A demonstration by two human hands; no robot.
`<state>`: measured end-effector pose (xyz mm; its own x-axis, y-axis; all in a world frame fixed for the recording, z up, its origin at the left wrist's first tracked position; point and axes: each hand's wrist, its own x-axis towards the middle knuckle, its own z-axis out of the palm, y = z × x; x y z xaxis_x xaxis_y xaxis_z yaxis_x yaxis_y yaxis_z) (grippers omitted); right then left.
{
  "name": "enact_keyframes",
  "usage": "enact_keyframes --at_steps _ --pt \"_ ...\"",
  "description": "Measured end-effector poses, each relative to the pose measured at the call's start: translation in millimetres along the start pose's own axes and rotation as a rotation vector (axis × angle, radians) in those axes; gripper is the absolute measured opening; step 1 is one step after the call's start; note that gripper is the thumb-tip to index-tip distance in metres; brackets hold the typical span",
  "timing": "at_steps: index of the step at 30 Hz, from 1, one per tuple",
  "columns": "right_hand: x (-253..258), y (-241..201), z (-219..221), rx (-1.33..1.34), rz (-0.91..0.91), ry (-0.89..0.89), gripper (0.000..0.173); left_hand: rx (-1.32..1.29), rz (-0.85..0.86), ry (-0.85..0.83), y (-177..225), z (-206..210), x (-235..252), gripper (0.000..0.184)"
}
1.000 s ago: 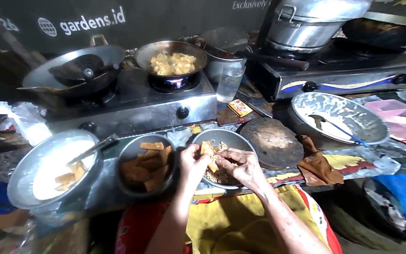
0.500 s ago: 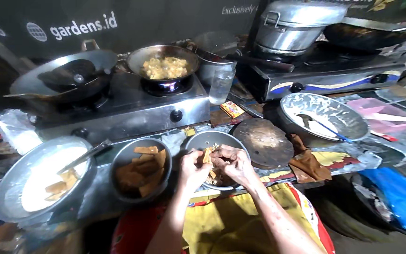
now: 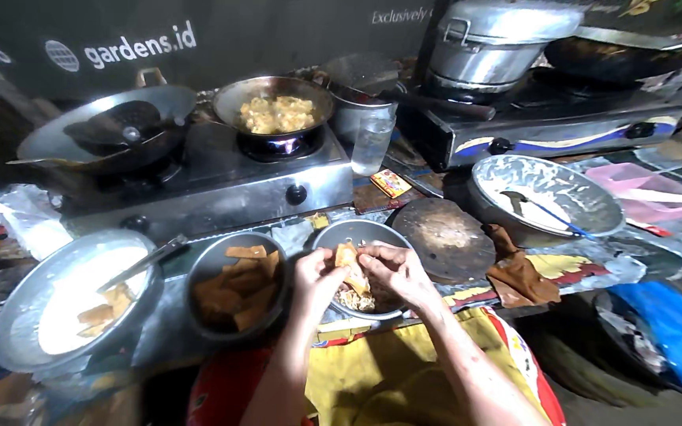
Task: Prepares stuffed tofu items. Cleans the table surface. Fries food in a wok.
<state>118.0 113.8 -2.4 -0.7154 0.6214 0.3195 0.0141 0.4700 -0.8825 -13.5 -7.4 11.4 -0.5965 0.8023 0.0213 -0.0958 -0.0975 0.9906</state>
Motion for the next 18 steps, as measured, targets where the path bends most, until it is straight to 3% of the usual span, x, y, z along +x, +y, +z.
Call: enact_keyframes --at_steps 7,12,18 --pt "-10 4 5 -0.147 -0.225 -0.009 0.038 -0.182 -0.105 0.189 5 7 1 0.015" --pt "-11 -4 0 -0.191 -0.189 -0.034 0.028 -0.206 -0.102 0.223 7 8 0 0.016" --pt "-5 -17 6 -0.222 -0.2 0.026 0.02 -0.027 -0.005 0.173 0 10 -1 0.021"
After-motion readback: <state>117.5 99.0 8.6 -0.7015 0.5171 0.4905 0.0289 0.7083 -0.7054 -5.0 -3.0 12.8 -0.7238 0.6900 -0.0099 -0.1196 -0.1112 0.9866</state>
